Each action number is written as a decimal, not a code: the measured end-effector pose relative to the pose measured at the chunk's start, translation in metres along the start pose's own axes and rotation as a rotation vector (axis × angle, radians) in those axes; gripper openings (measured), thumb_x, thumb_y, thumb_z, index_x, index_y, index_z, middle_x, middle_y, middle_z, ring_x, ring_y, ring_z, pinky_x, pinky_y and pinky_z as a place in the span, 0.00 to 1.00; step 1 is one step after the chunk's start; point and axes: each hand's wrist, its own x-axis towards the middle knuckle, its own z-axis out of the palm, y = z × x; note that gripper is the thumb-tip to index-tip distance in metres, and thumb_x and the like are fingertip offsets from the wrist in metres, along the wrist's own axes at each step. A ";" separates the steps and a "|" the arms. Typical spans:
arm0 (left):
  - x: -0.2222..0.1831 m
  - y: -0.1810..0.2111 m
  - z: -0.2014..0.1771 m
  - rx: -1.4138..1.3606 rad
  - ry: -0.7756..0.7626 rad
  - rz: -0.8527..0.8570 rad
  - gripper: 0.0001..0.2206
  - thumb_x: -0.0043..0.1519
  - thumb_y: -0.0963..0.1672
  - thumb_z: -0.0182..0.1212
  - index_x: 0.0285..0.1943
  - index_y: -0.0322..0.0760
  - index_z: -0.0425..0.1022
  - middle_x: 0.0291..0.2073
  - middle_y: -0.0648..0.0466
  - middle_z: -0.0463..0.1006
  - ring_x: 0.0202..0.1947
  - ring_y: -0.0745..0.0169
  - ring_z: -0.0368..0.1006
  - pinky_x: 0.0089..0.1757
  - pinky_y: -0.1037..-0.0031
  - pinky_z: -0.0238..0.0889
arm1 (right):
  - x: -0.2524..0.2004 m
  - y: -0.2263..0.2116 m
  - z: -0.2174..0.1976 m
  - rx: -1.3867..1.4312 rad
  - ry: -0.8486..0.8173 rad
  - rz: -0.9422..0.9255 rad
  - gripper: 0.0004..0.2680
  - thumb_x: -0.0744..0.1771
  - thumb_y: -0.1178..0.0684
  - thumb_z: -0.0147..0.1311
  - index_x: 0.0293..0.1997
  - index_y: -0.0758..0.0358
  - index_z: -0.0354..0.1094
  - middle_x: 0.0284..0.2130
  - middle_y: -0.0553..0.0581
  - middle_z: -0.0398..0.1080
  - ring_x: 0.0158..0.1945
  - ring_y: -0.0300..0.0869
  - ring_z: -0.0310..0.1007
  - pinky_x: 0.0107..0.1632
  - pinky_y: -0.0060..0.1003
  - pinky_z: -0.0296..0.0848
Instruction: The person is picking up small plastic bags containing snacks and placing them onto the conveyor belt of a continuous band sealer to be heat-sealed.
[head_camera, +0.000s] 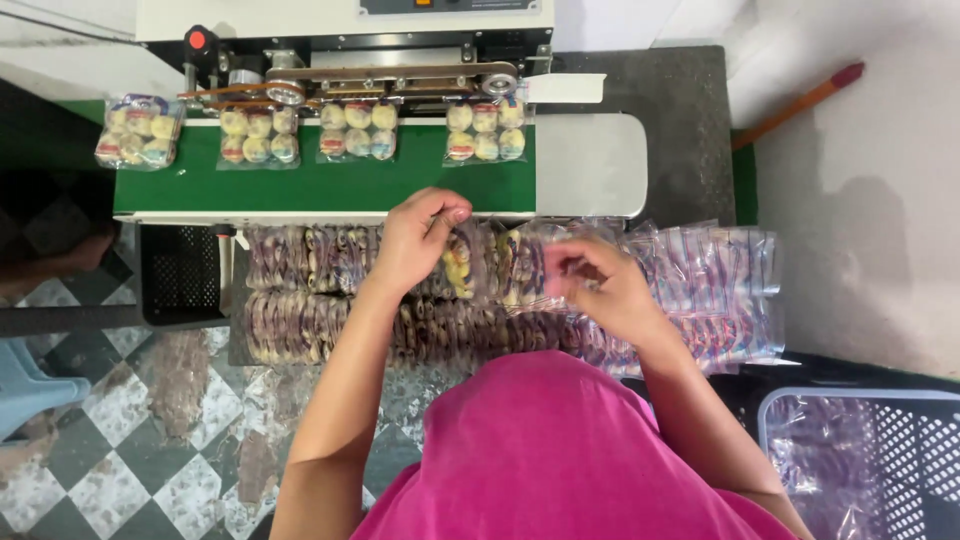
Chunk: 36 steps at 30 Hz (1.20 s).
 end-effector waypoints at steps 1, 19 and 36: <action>0.005 0.014 -0.001 0.000 -0.005 0.003 0.02 0.67 0.44 0.68 0.42 0.48 0.85 0.34 0.55 0.84 0.42 0.50 0.83 0.48 0.63 0.74 | 0.003 -0.007 0.002 0.001 0.005 0.000 0.17 0.62 0.58 0.73 0.55 0.65 0.78 0.41 0.63 0.75 0.43 0.47 0.79 0.45 0.43 0.83; -0.009 0.085 0.071 -0.723 0.154 -0.395 0.16 0.60 0.40 0.76 0.55 0.31 0.79 0.34 0.52 0.83 0.35 0.70 0.79 0.38 0.76 0.79 | 0.051 -0.032 -0.001 0.499 0.190 0.175 0.18 0.57 0.57 0.77 0.46 0.66 0.73 0.31 0.59 0.78 0.28 0.40 0.79 0.31 0.36 0.82; 0.002 0.097 0.078 -0.519 0.212 -0.289 0.17 0.55 0.40 0.79 0.50 0.35 0.79 0.32 0.50 0.81 0.36 0.66 0.75 0.41 0.71 0.74 | 0.061 0.003 -0.008 0.672 0.227 0.168 0.11 0.60 0.65 0.73 0.43 0.71 0.76 0.24 0.60 0.74 0.26 0.44 0.80 0.31 0.43 0.84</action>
